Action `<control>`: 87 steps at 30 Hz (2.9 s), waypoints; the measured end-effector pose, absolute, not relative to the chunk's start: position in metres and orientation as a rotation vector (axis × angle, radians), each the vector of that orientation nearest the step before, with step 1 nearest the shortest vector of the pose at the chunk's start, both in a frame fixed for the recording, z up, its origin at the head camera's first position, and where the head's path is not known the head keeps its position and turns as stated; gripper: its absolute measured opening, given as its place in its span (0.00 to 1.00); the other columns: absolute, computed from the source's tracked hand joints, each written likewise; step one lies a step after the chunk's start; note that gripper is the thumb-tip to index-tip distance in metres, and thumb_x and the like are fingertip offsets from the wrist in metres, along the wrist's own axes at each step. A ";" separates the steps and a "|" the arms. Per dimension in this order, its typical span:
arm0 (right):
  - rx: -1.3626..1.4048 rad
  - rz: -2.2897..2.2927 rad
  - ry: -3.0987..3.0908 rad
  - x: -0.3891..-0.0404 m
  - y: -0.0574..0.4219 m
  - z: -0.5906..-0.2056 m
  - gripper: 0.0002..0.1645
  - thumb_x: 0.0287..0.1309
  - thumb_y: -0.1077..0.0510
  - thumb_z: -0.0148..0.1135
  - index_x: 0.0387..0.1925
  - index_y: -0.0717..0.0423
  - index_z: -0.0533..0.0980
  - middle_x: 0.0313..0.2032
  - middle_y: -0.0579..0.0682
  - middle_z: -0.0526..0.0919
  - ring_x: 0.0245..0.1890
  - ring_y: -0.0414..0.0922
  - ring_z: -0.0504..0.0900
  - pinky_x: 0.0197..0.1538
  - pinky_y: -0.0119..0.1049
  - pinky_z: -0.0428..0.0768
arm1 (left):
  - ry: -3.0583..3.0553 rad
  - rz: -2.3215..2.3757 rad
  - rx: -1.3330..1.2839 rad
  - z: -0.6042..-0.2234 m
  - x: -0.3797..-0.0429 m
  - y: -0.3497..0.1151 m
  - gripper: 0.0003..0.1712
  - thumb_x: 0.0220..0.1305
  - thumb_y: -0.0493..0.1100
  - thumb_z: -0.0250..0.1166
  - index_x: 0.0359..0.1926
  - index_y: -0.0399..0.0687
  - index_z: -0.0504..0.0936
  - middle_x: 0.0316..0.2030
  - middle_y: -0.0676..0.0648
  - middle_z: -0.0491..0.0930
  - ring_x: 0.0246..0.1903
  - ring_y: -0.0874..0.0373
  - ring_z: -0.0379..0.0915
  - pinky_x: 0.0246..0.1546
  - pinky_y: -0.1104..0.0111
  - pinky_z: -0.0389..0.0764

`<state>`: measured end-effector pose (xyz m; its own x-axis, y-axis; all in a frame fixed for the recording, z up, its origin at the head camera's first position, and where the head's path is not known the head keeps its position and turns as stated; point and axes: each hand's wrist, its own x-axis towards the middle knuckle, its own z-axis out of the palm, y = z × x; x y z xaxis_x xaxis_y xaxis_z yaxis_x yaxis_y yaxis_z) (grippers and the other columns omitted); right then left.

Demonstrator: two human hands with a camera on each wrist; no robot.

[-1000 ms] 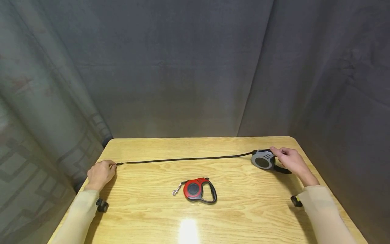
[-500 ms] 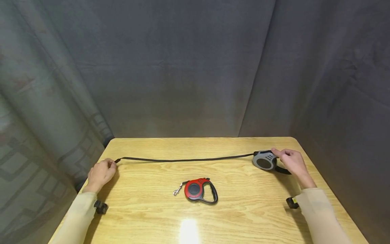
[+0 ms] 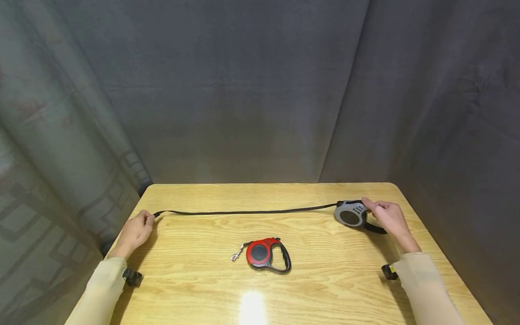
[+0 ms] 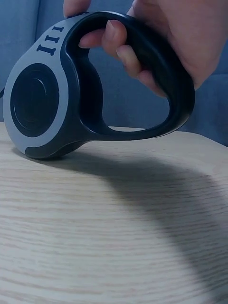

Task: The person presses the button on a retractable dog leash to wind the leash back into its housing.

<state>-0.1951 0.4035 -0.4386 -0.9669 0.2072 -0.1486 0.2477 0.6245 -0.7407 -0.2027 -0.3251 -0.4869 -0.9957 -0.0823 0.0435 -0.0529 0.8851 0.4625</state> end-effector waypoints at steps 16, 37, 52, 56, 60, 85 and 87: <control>0.448 -1.356 2.782 -0.195 0.405 -0.442 0.35 0.68 0.25 0.61 0.16 0.43 0.70 0.23 0.36 0.67 0.31 0.39 0.65 0.36 0.39 0.62 | -2.963 -0.677 0.017 -0.490 -0.202 -0.331 0.12 0.84 0.39 0.46 0.41 0.39 0.71 0.25 0.42 0.76 0.23 0.50 0.69 0.29 0.60 0.68; 0.159 -1.370 2.769 -0.187 0.441 -0.448 0.15 0.73 0.40 0.66 0.56 0.34 0.86 0.37 0.19 0.79 0.37 0.34 0.73 0.40 0.33 0.72 | -2.912 -0.645 0.107 -0.492 -0.199 -0.344 0.12 0.83 0.41 0.46 0.41 0.41 0.70 0.33 0.34 0.82 0.33 0.33 0.81 0.38 0.42 0.75; 0.146 -1.470 2.814 -0.183 0.437 -0.455 0.18 0.71 0.44 0.70 0.58 0.39 0.87 0.41 0.10 0.80 0.40 0.24 0.73 0.40 0.29 0.73 | -2.863 -0.716 0.093 -0.494 -0.194 -0.352 0.11 0.83 0.42 0.49 0.43 0.40 0.73 0.36 0.35 0.82 0.35 0.36 0.81 0.38 0.45 0.76; 0.164 -1.473 2.813 -0.181 0.435 -0.455 0.21 0.71 0.43 0.69 0.60 0.43 0.86 0.41 0.09 0.78 0.44 0.16 0.71 0.43 0.22 0.71 | -2.858 -0.737 0.091 -0.494 -0.191 -0.354 0.12 0.84 0.43 0.48 0.44 0.40 0.73 0.38 0.35 0.82 0.36 0.37 0.81 0.40 0.45 0.76; 0.145 -1.509 2.797 -0.180 0.435 -0.457 0.21 0.73 0.45 0.68 0.61 0.46 0.85 0.42 0.09 0.78 0.46 0.14 0.71 0.44 0.18 0.70 | -2.860 -0.747 0.094 -0.493 -0.189 -0.354 0.13 0.84 0.44 0.47 0.44 0.40 0.74 0.38 0.36 0.82 0.38 0.37 0.81 0.41 0.46 0.76; 0.071 -1.606 2.745 -0.183 0.426 -0.460 0.12 0.72 0.51 0.70 0.53 0.42 0.89 0.40 0.16 0.83 0.35 0.31 0.74 0.37 0.33 0.73 | -2.862 -0.773 0.119 -0.490 -0.183 -0.360 0.15 0.84 0.44 0.49 0.48 0.36 0.75 0.43 0.32 0.83 0.42 0.34 0.81 0.45 0.42 0.76; 0.073 -1.602 2.746 -0.183 0.425 -0.460 0.12 0.72 0.50 0.70 0.53 0.41 0.89 0.39 0.16 0.83 0.35 0.31 0.74 0.37 0.32 0.73 | -2.869 -0.770 0.113 -0.489 -0.182 -0.359 0.15 0.84 0.44 0.50 0.48 0.35 0.76 0.43 0.32 0.83 0.42 0.35 0.81 0.45 0.42 0.77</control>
